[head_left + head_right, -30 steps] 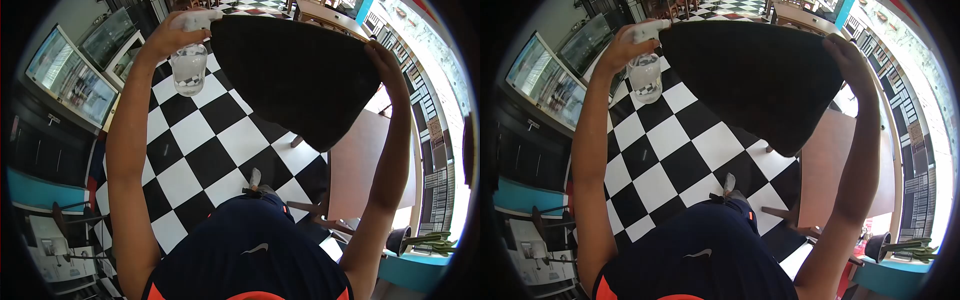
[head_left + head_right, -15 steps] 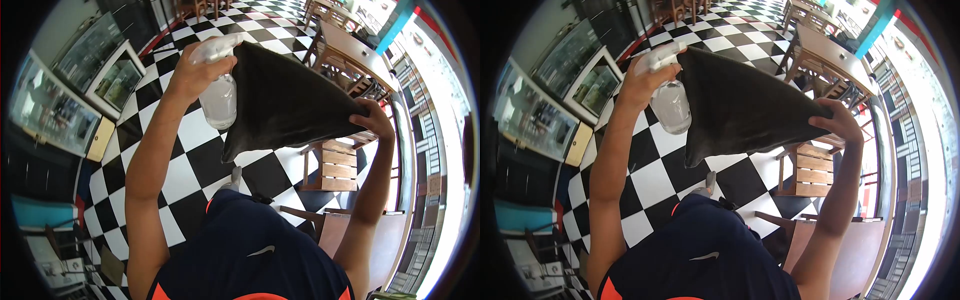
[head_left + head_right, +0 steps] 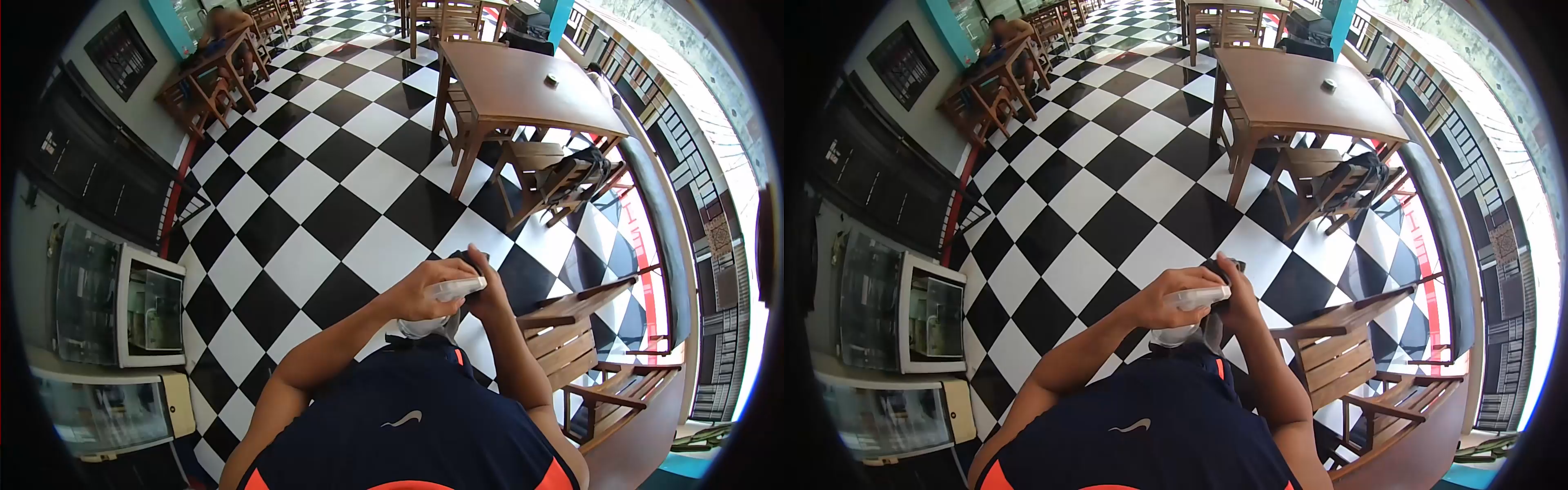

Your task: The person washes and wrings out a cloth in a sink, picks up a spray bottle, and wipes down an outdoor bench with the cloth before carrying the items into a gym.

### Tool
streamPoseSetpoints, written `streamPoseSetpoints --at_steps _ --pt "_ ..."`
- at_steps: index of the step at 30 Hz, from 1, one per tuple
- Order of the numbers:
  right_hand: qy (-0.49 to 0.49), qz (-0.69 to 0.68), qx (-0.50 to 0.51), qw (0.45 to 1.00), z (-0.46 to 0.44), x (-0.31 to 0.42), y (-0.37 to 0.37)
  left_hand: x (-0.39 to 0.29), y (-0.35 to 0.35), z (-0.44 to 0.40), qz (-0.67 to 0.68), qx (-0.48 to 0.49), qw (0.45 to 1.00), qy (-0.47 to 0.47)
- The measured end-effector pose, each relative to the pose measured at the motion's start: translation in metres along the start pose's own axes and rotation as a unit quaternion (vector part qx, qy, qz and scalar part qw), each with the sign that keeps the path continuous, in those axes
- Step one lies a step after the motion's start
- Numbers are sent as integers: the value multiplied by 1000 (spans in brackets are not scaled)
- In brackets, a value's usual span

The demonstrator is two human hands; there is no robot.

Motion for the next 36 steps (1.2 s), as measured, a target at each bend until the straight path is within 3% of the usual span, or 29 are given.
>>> streamPoseSetpoints --at_steps 3,6,7,9,11,16,20,23,25,28,33,34,36 --pt "15 42 -38 998 -111 38 75 33 -109 -48 -56 -50 996 -44" --pt "-3 52 -32 998 -228 81 141 43 -251 -57 -182 -247 952 6" --pt "-13 48 -32 998 -264 100 160 65 -292 -47 -183 -335 924 -4" --pt "-22 42 -29 998 -336 129 200 100 -357 -18 -143 -583 800 11" --pt "-42 29 -27 998 -406 160 238 143 -403 -25 -197 -607 770 -16" --pt "-120 21 -22 992 -577 243 309 257 -580 -93 -173 -590 783 -95" --pt "-206 107 19 973 -671 337 395 326 -713 -225 -192 -452 868 -79" --pt "-256 117 -12 960 -729 411 444 363 -799 -337 -146 -348 922 -83" --pt "-271 101 -23 957 -789 453 469 388 -859 -411 -83 -295 946 -103" --pt "-270 67 -44 960 -882 503 504 404 -943 -513 -103 -241 963 -59" --pt "-256 -7 -39 966 -1071 580 579 467 -1094 -609 -79 -333 938 -51" --pt "-248 4 -39 968 -1111 595 594 470 -1124 -624 -157 -333 929 -25" --pt "-231 2 -22 973 -1179 620 634 499 -1186 -633 -146 -369 914 -79"
Point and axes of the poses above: each hand's wrist, its own z-axis away from the middle knuckle, its own y-axis out of the palm, x = y × z, the point moved 10 cm from there along -z, towards the middle knuckle, and after that the axes turned 4 degrees about -x, right-handed, at the moved point
